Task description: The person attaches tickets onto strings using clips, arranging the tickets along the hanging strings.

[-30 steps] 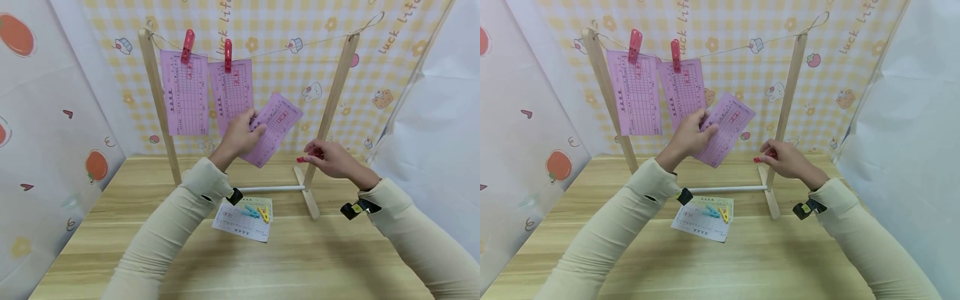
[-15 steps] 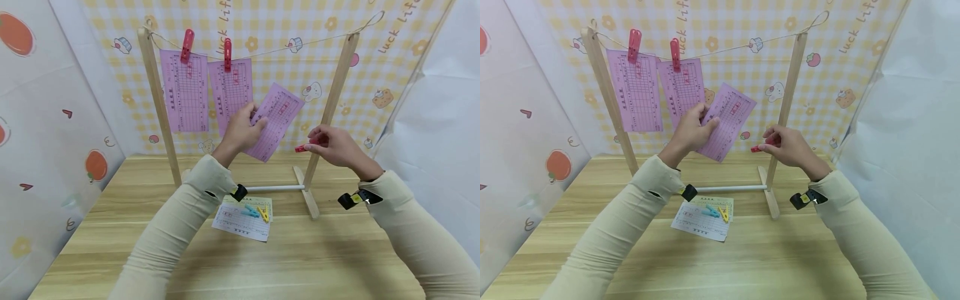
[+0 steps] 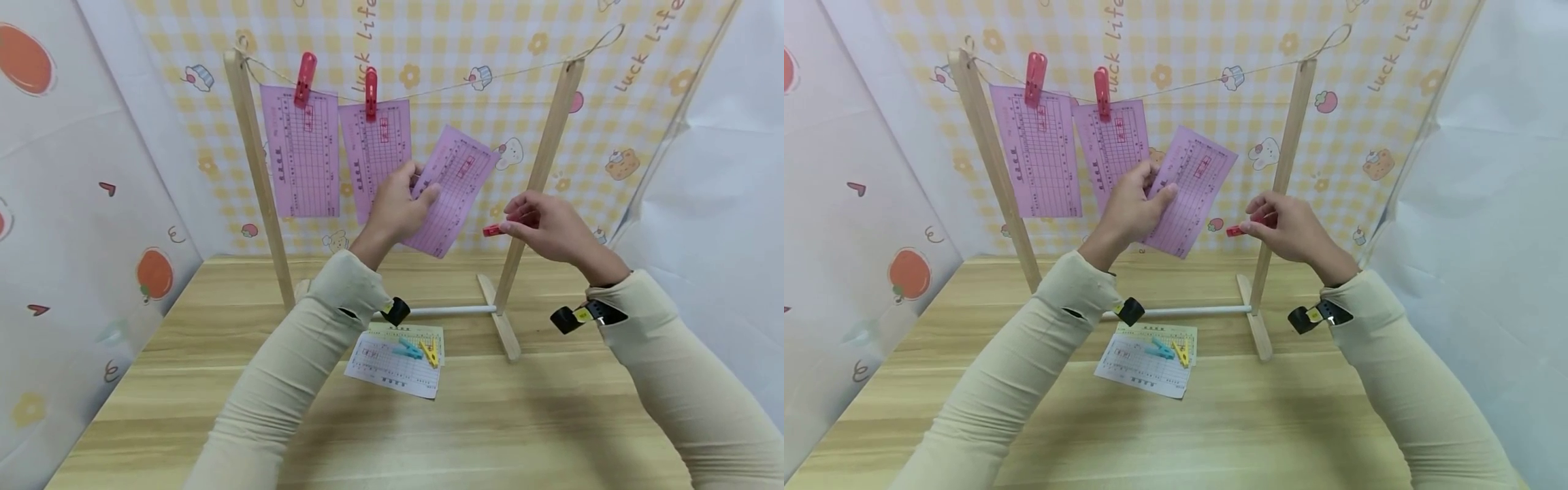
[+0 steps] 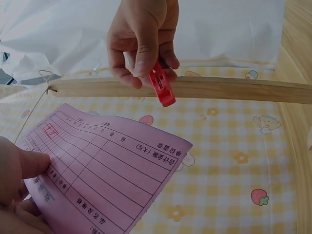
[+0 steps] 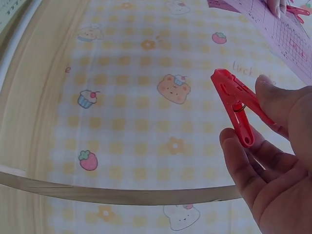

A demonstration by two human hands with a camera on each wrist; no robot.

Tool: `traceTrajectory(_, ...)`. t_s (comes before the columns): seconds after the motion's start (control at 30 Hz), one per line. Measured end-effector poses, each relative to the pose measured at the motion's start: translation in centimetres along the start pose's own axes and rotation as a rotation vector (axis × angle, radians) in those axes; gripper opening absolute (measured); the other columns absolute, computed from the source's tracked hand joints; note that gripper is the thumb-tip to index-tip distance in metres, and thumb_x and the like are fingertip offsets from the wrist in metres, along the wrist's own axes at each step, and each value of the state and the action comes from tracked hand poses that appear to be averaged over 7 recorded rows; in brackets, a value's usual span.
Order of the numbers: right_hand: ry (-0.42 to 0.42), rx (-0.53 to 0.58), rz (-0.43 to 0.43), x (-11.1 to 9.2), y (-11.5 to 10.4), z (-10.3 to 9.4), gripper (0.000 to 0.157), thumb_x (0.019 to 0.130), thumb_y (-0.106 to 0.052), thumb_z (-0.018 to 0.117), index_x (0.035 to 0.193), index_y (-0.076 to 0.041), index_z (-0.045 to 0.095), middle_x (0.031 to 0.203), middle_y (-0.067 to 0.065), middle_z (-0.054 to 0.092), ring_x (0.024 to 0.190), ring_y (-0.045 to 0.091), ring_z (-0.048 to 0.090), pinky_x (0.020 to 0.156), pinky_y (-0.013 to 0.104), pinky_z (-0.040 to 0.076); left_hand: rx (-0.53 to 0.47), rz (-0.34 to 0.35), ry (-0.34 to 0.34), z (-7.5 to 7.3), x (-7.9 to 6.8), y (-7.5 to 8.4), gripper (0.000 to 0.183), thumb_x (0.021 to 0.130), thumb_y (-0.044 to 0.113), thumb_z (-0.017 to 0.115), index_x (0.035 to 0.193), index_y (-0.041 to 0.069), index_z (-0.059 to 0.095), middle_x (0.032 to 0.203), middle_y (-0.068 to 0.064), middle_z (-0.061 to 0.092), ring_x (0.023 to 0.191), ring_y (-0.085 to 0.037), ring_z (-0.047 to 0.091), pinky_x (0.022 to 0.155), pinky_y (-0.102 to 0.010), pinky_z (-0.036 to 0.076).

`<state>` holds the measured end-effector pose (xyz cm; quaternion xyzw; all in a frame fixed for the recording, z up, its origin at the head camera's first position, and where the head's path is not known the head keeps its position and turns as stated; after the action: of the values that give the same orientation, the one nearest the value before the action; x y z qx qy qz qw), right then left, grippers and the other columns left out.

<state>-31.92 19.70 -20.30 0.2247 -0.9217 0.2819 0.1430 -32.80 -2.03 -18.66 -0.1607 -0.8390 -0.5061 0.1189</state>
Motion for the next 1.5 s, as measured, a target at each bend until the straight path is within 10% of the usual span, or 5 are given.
traceTrajectory(0.7,0.175,0.051,-0.019,1.1,-2.2,-3.2,0.028,0.088,-0.017,0.072,0.106,0.000,0.060,0.095,0.014,0.063,0.072,0.003,0.055,0.062,0.014,0.042,-0.102,0.025,0.085,-0.3,0.4,0.6,0.019,0.100,0.026,0.056,0.110,0.010,0.054,0.099,-0.004,0.061,0.083,-0.017,0.061,0.070,-0.029,0.053)
traceTrajectory(1.5,0.174,0.053,-0.078,3.0,-5.1,-4.1,0.029,0.088,-0.014,0.072,0.107,0.002,0.059,0.091,0.012,0.061,0.073,0.012,0.054,0.065,0.015,0.042,-0.207,0.019,0.219,-0.9,1.5,0.7,0.019,0.099,0.021,0.058,0.110,0.006,0.055,0.100,-0.008,0.066,0.082,-0.018,0.064,0.068,-0.026,0.055)
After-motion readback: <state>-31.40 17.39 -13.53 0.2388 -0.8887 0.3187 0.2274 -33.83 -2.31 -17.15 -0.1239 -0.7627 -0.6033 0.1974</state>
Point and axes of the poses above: each hand's wrist, its own x-axis towards the middle knuckle, its own z-axis out of the palm, y = z × x, the point moved 8 cm from there along x, towards the middle knuckle
